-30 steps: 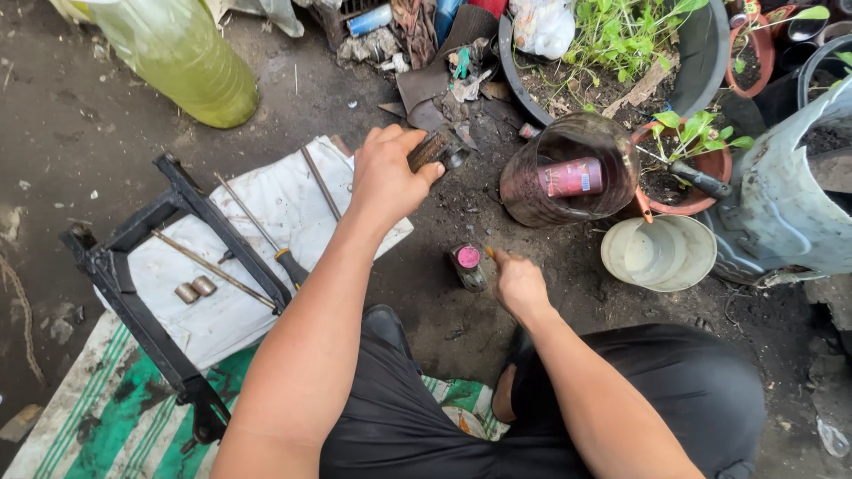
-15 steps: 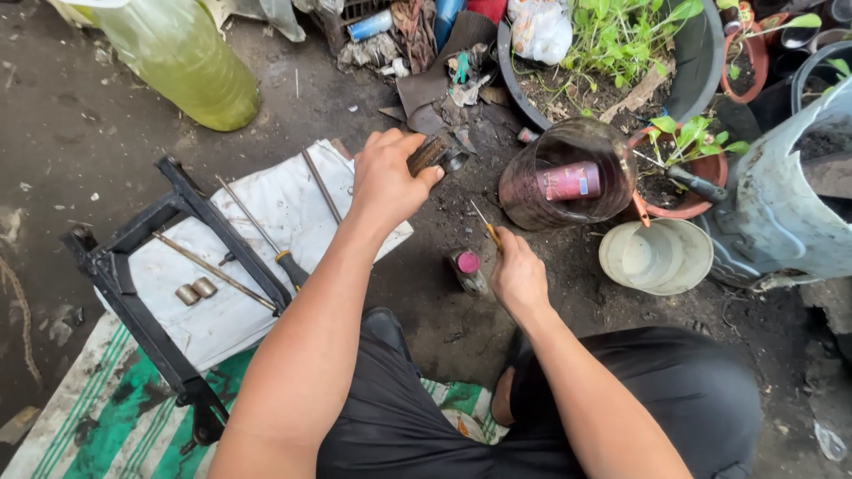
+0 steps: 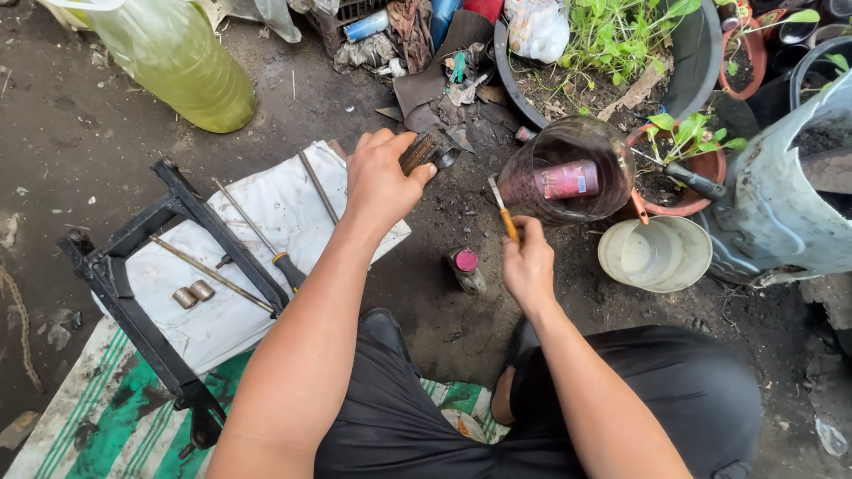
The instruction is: The person sits on a mat and uses a screwdriver to scrape and clean a small, dark metal part held in their left hand. They repeatedly scrape the surface of the part, occasionally turning it over to access different sides, while surrounded by various tools and potted plants.
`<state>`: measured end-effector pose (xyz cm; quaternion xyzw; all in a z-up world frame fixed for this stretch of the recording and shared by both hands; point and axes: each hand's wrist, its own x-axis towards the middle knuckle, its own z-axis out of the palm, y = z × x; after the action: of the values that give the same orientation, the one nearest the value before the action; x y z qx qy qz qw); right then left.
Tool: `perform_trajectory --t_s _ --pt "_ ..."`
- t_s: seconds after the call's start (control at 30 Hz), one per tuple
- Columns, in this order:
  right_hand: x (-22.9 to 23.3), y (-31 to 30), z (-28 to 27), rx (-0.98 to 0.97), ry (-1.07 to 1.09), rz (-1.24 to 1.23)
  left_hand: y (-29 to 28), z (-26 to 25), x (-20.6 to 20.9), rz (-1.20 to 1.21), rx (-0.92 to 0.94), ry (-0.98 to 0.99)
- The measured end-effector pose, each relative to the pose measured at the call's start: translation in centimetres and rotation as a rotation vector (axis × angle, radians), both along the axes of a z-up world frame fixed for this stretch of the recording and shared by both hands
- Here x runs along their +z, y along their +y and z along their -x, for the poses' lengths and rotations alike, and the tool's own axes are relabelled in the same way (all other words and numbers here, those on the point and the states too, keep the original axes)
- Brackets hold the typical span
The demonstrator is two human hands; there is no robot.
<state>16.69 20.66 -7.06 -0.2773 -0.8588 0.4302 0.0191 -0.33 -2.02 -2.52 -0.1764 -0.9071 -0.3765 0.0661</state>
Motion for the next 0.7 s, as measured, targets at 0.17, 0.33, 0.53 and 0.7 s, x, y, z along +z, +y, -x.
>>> perform_trajectory --t_s 0.17,0.33,0.53,0.7 --pt "-5.8 4.4 0.1 -0.224 -0.054 0.052 0.2 -0.1 0.0 0.007 -0.014 -0.012" --pt "-8.3 5.9 0.7 -0.275 -0.041 0.098 0.0 -0.2 0.1 0.016 -0.022 -0.017" --pt "-9.0 5.6 1.0 -0.285 -0.048 0.181 0.0 -0.1 -0.2 0.051 -0.024 -0.021" --pt "-6.8 4.4 1.0 -0.25 -0.014 0.222 0.2 -0.1 -0.1 0.063 -0.024 -0.042"
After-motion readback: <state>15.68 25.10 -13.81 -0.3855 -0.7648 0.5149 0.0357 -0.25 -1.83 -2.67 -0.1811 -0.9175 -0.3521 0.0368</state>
